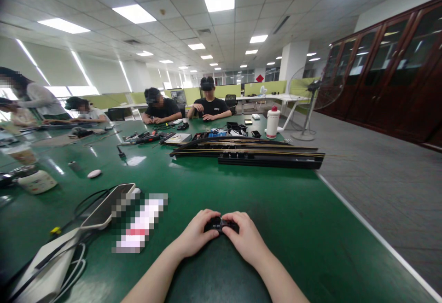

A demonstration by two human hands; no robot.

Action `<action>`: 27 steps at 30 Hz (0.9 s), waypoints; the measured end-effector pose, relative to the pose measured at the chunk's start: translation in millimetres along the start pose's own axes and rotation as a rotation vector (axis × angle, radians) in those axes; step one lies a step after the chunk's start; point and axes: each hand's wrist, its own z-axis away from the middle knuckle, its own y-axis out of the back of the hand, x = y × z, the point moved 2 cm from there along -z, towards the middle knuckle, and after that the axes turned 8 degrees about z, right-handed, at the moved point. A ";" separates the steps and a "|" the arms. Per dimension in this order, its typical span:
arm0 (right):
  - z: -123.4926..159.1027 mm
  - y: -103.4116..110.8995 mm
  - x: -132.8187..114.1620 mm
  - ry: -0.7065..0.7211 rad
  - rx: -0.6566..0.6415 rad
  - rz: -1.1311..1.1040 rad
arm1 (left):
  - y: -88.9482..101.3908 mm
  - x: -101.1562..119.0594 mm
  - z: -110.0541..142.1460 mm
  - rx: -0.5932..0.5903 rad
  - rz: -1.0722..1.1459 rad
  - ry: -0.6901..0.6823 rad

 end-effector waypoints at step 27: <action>-5.1 -2.4 5.5 0.001 -0.108 0.182 | -1.2 0.6 0.0 0.007 -0.007 0.004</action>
